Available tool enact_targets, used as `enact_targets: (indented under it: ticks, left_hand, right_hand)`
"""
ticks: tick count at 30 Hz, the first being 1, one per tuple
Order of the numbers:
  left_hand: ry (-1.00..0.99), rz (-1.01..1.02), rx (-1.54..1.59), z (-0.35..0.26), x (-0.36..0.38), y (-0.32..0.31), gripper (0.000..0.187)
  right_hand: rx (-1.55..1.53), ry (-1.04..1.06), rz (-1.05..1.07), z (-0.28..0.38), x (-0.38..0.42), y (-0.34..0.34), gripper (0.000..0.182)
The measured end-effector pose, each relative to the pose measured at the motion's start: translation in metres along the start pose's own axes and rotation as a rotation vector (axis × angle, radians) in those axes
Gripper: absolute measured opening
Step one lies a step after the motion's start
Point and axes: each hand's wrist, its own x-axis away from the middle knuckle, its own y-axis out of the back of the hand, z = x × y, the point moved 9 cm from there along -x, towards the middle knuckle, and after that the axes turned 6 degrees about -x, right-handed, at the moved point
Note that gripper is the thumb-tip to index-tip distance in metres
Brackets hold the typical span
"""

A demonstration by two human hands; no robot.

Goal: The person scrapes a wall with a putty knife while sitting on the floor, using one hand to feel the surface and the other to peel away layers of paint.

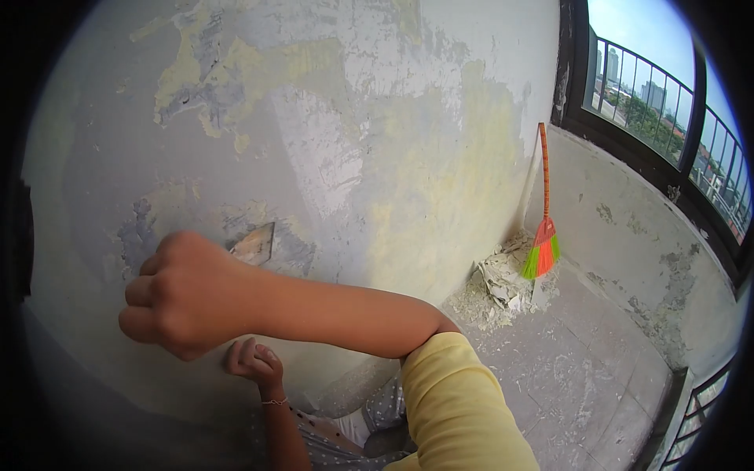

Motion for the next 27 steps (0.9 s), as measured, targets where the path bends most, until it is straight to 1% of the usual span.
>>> enact_targets:
  ticks: [1,2,4,5,6,7,8,9,10,12,13,14,15,16,17,18,19,20,21,23,24,25,26,27]
  left_hand:
    - [-0.037,-0.062,0.002,-0.005,-0.009,0.003,0.042]
    - [-0.037,-0.073,0.003,-0.011,-0.016,0.005,0.042]
    - [-0.024,0.060,-0.137,-0.030,-0.042,0.009,0.032]
    - [-0.024,0.061,-0.134,-0.029,-0.038,0.004,0.032]
    - [0.038,0.075,-0.051,-0.018,-0.030,-0.002,0.031]
    - [0.098,0.096,0.031,-0.010,-0.024,-0.003,0.029]
    - [0.090,0.111,0.029,-0.006,-0.020,-0.003,0.029]
    - [0.001,0.023,0.003,-0.011,-0.022,0.007,0.028]
    - [-0.081,-0.080,-0.023,-0.017,-0.025,0.013,0.028]
    - [-0.059,-0.082,0.011,-0.020,-0.031,0.014,0.027]
    - [0.030,0.027,0.063,-0.020,-0.038,0.009,0.024]
    - [0.114,0.148,0.113,-0.018,-0.038,0.002,0.021]
    - [0.110,0.158,0.113,-0.011,-0.021,-0.012,0.021]
    - [0.090,0.142,-0.027,0.001,0.000,-0.030,0.023]
    - [0.067,0.123,-0.169,0.015,0.023,-0.039,0.026]
    - [0.061,0.126,-0.171,0.012,0.013,-0.027,0.026]
    - [0.023,0.134,-0.092,-0.003,-0.009,-0.009,0.029]
    - [-0.014,0.138,-0.013,-0.016,-0.023,-0.002,0.032]
    - [-0.010,0.137,-0.013,-0.019,-0.024,-0.004,0.032]
    - [0.099,-0.093,0.072,-0.012,-0.027,0.006,0.031]
    - [0.099,-0.096,0.074,-0.016,-0.033,0.006,0.031]
    - [0.021,-0.025,0.030,-0.027,-0.040,0.006,0.036]
    - [-0.063,0.054,-0.015,-0.034,-0.041,0.007,0.041]
    - [-0.072,0.066,-0.015,-0.027,-0.034,0.009,0.041]
  right_hand:
    - [0.002,0.011,0.003,0.000,0.002,-0.003,0.025]
    - [0.042,0.026,0.017,0.004,0.005,-0.009,0.024]
    - [0.084,0.035,0.031,0.020,0.000,-0.009,0.024]
    - [0.024,0.068,-0.016,0.036,-0.008,0.000,0.022]
    - [-0.037,0.097,-0.065,0.046,-0.012,0.008,0.020]
    - [-0.035,0.085,-0.072,0.033,-0.007,0.011,0.020]
    - [0.021,0.004,-0.029,0.003,0.002,0.010,0.019]
    - [0.076,-0.072,0.016,-0.016,0.008,0.008,0.018]
    - [0.078,-0.066,0.016,-0.015,0.013,0.007,0.018]
    - [0.088,-0.048,0.059,-0.009,0.020,0.004,0.020]
    - [0.029,0.043,-0.027,0.013,0.009,0.010,0.021]
    - [0.030,0.037,-0.025,0.022,-0.001,0.009,0.021]
    - [-0.010,0.084,-0.062,0.035,-0.010,0.012,0.021]
    - [-0.049,0.130,-0.105,0.044,-0.012,0.016,0.022]
    - [-0.045,0.120,-0.118,0.038,-0.008,0.015,0.022]
    - [-0.012,0.071,-0.069,0.024,-0.004,0.009,0.022]
    - [0.017,0.033,-0.011,0.013,-0.003,0.002,0.022]
    - [0.016,0.042,-0.006,0.014,-0.006,0.001,0.022]
    - [0.032,0.048,-0.012,0.017,-0.008,0.000,0.021]
    - [0.053,0.060,-0.020,0.027,-0.011,-0.001,0.021]
    - [0.016,0.078,-0.065,0.041,-0.017,0.007,0.021]
    - [-0.023,0.088,-0.114,0.048,-0.019,0.013,0.020]
    - [-0.021,0.077,-0.122,0.040,-0.012,0.014,0.020]
    - [-0.029,0.064,-0.090,0.024,-0.002,0.010,0.022]
